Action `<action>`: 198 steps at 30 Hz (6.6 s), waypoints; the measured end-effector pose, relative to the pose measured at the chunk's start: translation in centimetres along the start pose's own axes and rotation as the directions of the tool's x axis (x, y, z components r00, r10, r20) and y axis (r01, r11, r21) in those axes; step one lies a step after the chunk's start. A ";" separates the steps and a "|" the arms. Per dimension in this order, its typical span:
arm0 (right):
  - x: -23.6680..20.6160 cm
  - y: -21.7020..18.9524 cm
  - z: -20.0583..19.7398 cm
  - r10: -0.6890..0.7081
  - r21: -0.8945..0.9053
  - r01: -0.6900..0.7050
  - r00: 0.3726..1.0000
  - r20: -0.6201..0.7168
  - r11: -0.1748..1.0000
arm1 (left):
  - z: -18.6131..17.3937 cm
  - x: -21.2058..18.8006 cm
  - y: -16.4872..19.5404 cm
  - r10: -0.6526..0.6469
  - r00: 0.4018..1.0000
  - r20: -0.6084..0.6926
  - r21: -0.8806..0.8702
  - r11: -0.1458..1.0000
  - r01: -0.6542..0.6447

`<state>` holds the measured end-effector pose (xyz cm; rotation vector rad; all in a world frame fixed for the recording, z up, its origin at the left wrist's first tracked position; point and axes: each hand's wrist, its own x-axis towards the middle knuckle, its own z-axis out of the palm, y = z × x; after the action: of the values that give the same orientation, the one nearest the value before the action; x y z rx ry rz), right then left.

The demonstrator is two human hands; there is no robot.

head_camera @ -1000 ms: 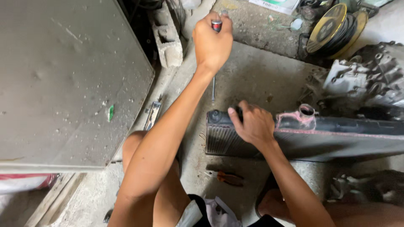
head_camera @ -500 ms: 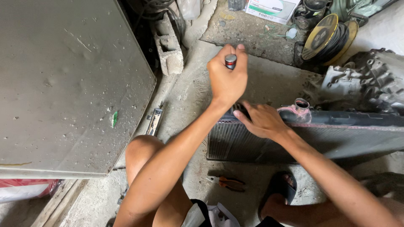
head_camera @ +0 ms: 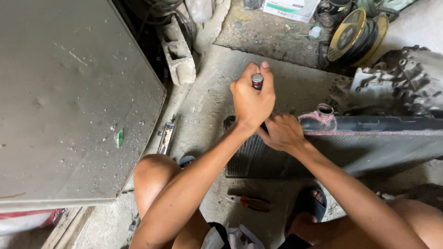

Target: The person uses a screwdriver to pry and separate a plastic cap from the top of a car radiator. They repeatedly insert the tool into the seam and lever the cap to loosen it.

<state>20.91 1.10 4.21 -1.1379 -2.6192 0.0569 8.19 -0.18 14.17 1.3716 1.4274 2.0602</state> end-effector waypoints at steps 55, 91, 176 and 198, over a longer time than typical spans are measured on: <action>-1.3 -2.4 -1.0 0.154 0.045 -0.157 0.986 0.060 0.987 | 5.4 5.3 -7.0 -0.217 0.971 0.103 0.207 0.959 0.192; -0.4 -1.6 -1.2 0.096 0.021 -0.098 0.993 0.069 0.995 | 0.7 1.3 -1.8 -0.091 0.995 -0.047 0.121 0.988 0.096; 0.8 -1.0 0.8 0.146 -0.048 -0.142 0.985 0.093 0.989 | 3.5 5.0 -6.6 -0.337 0.941 -0.031 0.318 0.889 0.329; 1.3 -1.2 0.0 0.225 -0.039 -0.222 0.963 0.150 0.974 | 4.2 5.8 -7.4 -0.400 0.916 -0.009 0.314 0.869 0.383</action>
<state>19.22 1.23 4.70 -1.4886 -2.6132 0.1689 6.65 9.64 11.31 1.1093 1.8854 1.5758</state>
